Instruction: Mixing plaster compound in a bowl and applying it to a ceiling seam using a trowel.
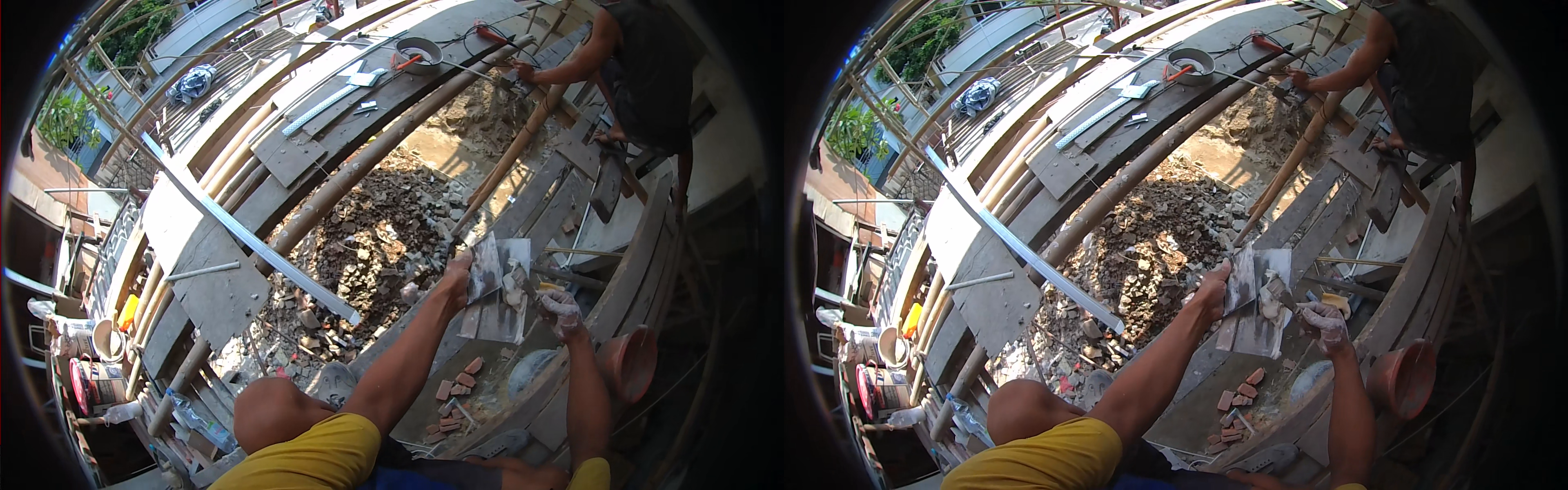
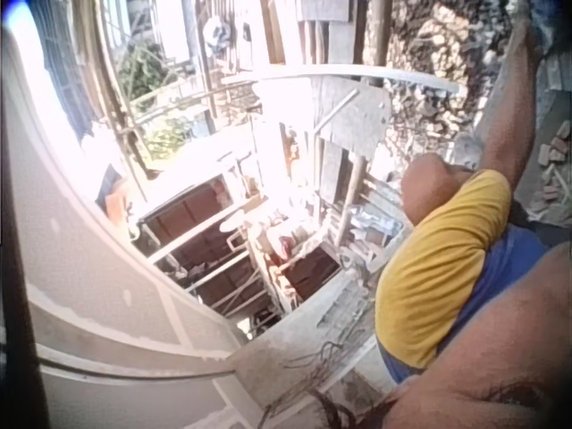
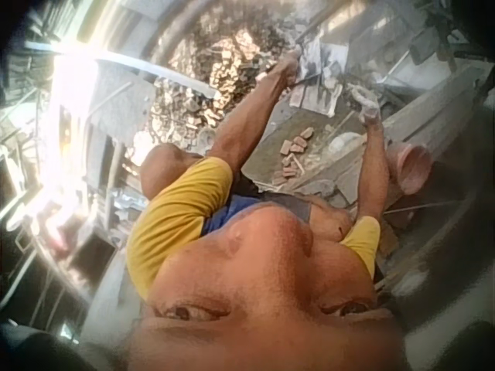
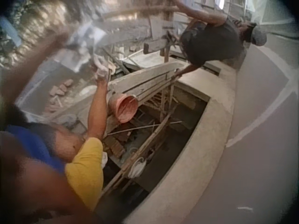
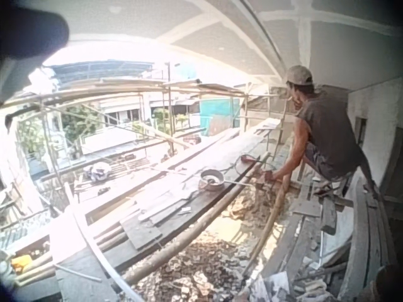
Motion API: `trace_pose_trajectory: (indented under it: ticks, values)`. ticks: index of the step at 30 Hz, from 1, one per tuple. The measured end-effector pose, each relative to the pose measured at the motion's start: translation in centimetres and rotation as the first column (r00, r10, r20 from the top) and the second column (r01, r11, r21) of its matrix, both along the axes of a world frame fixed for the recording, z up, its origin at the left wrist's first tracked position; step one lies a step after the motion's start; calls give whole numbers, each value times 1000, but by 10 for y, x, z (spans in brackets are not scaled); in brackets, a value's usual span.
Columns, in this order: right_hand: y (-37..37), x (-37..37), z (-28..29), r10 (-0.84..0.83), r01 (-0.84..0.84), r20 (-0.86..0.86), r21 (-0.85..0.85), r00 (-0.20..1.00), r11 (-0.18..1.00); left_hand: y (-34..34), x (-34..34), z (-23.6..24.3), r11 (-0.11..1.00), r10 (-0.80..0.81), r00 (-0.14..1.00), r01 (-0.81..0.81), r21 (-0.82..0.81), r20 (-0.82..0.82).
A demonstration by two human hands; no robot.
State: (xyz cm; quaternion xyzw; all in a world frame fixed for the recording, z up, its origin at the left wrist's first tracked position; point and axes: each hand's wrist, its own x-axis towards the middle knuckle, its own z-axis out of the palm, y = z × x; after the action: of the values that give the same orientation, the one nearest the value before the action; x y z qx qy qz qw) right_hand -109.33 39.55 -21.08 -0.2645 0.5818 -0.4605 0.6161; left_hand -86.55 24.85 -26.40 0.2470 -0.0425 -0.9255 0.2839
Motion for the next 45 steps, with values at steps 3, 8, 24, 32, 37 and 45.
trace_pose_trajectory:
  ticks: [3,8,24,32,37,45]
  values:
    - [10,-1,0,25,-25,-40,9,999,1000,-2,5,1,997,73,997,-74,16,21]
    - [30,-25,-19,37,-36,-48,24,998,999,-11,10,2,988,146,988,-143,59,-51]
    - [13,39,-96,-139,250,-390,250,910,935,-29,22,44,957,290,957,-290,-14,5]
    - [13,40,-112,-202,180,-18,535,979,826,-28,25,57,959,280,959,-281,27,36]
    - [10,17,-137,-154,182,-97,542,983,820,-29,19,47,967,254,967,-254,25,14]
    - [18,30,-122,125,55,-531,311,838,949,-29,20,38,966,258,966,-259,9,26]
